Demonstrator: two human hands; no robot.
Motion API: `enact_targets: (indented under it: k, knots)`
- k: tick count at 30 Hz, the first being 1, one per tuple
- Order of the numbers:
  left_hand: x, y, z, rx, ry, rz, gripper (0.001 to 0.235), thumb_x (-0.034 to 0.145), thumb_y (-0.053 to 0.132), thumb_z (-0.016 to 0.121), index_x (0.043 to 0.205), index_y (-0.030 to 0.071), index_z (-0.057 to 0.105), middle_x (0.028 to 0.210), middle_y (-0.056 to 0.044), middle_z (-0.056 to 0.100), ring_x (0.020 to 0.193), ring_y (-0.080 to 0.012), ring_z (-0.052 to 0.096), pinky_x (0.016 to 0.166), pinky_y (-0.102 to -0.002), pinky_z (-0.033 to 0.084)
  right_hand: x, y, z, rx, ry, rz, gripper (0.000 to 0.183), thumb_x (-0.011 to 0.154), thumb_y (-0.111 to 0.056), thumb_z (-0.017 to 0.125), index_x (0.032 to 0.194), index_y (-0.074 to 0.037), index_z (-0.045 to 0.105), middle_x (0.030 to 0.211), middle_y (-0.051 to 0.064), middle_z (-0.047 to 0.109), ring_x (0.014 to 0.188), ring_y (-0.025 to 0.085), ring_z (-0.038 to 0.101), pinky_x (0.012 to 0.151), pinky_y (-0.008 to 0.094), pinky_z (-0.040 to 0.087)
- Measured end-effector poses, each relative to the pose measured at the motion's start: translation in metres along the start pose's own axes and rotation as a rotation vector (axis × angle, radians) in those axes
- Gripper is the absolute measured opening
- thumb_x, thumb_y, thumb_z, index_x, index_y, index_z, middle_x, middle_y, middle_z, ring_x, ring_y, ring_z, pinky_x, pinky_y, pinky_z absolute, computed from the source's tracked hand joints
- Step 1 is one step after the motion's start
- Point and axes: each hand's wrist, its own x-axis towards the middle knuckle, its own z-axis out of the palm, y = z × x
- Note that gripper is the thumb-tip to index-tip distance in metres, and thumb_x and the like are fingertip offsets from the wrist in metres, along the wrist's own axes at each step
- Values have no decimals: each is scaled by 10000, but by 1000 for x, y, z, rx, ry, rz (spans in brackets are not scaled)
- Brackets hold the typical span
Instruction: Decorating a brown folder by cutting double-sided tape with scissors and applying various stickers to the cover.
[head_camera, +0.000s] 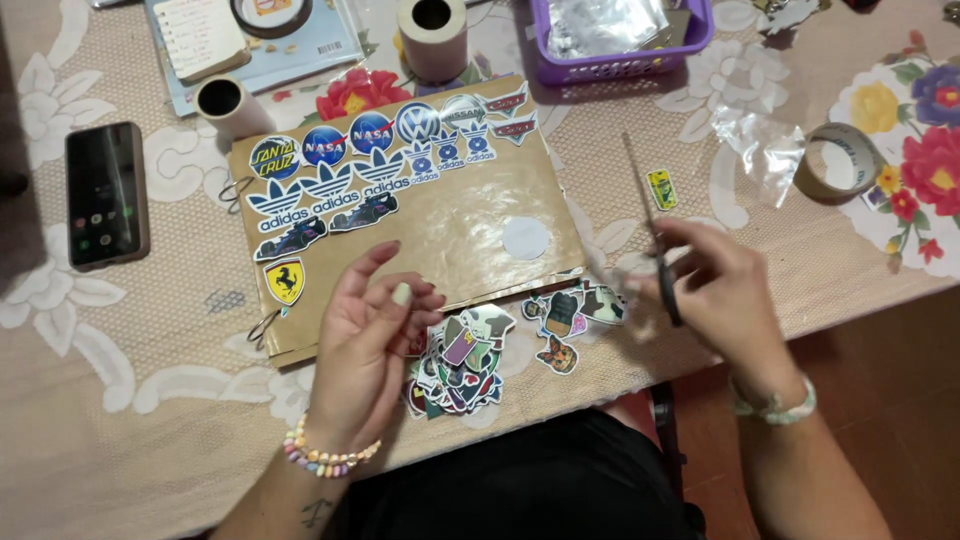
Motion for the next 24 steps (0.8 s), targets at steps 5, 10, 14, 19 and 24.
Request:
enact_targets:
  k: [5, 10, 14, 19, 24]
  knots:
    - [-12, 14, -32, 33, 185, 51, 453, 915, -26, 571, 1356, 6, 474, 1100, -222, 651, 996, -306, 669, 874, -363, 577, 23, 40, -8, -270, 38, 287, 538, 730, -296, 898, 1216, -142, 727, 942, 20, 736, 786, 121, 673, 740, 289, 480]
    - [-29, 8, -64, 109, 220, 237, 467, 880, -47, 662, 1313, 20, 502, 984, -128, 685, 858, -226, 690, 804, -313, 607, 39, 25, -15, -366, -184, 325, 688, 704, -147, 877, 1351, -114, 647, 1077, 114, 737, 917, 233, 715, 862, 372, 516]
    - [-35, 3, -58, 18, 261, 184, 501, 830, -74, 693, 1296, 1, 525, 1006, -233, 731, 784, -264, 733, 667, -294, 629, 35, -2, 11, -641, -96, -116, 336, 850, -155, 757, 1179, -90, 739, 1108, 97, 733, 950, 295, 691, 792, 428, 514]
    - [-42, 5, -40, -48, 205, 72, 476, 870, -20, 638, 1324, -2, 494, 1125, -353, 693, 877, -323, 742, 652, -277, 630, 27, -59, 66, -287, -107, -473, 137, 934, -152, 706, 1032, -79, 768, 1014, 73, 718, 943, 225, 656, 833, 370, 517]
    - [-48, 7, -24, -28, 158, -11, 454, 898, 49, 633, 1324, 6, 479, 1108, -328, 723, 893, -324, 751, 634, -309, 625, 26, -97, 82, -23, -257, -605, 199, 919, -197, 702, 1082, -89, 739, 1002, 84, 699, 911, 225, 654, 799, 340, 510]
